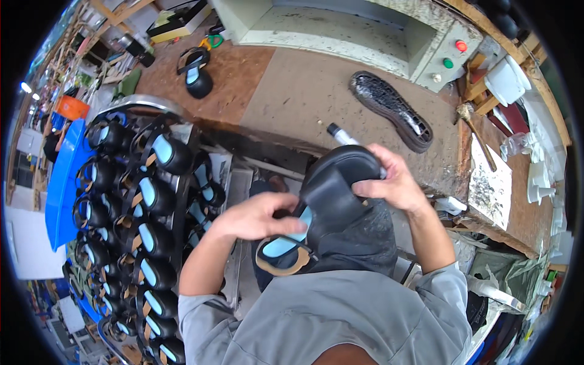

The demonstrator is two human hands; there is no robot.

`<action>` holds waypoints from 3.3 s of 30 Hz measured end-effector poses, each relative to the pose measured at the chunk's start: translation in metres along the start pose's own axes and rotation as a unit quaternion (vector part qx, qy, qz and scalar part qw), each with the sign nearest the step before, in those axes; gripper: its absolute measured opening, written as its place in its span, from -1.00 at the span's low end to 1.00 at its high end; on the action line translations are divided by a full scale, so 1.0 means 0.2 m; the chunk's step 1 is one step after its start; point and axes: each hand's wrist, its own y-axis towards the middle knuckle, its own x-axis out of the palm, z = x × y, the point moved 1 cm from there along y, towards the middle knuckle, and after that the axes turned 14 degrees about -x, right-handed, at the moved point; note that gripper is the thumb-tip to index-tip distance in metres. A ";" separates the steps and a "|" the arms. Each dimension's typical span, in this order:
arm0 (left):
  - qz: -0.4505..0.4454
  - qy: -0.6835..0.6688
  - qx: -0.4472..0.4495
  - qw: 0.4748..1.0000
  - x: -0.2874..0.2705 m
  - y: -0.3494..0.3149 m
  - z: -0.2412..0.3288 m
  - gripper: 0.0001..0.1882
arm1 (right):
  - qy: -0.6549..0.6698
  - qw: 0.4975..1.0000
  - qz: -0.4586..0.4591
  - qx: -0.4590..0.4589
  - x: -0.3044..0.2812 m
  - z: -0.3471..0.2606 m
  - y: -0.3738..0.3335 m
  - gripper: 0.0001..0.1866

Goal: The person applies glue to the seams of a black sandal using a syringe. They hold the sandal in their left hand and carefully dispense the adhesive along the edges of the sole and straps. The person works on multiple sandals, picking them up from a nearby rack and placing them back after treatment.

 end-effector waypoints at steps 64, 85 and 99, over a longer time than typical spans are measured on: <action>0.017 0.199 -0.155 0.968 -0.53 0.63 -0.20 -0.75 | -0.546 0.835 -0.041 -0.055 -0.34 0.11 0.32 -0.75; 0.003 -0.103 -0.147 0.984 -0.28 0.60 -0.41 -0.74 | -0.554 0.831 0.025 -0.038 -0.33 0.13 0.17 -0.75; 0.016 -0.234 -0.099 0.967 -0.07 0.59 -0.49 -0.80 | -0.552 0.831 0.049 -0.034 -0.35 0.14 0.08 -0.74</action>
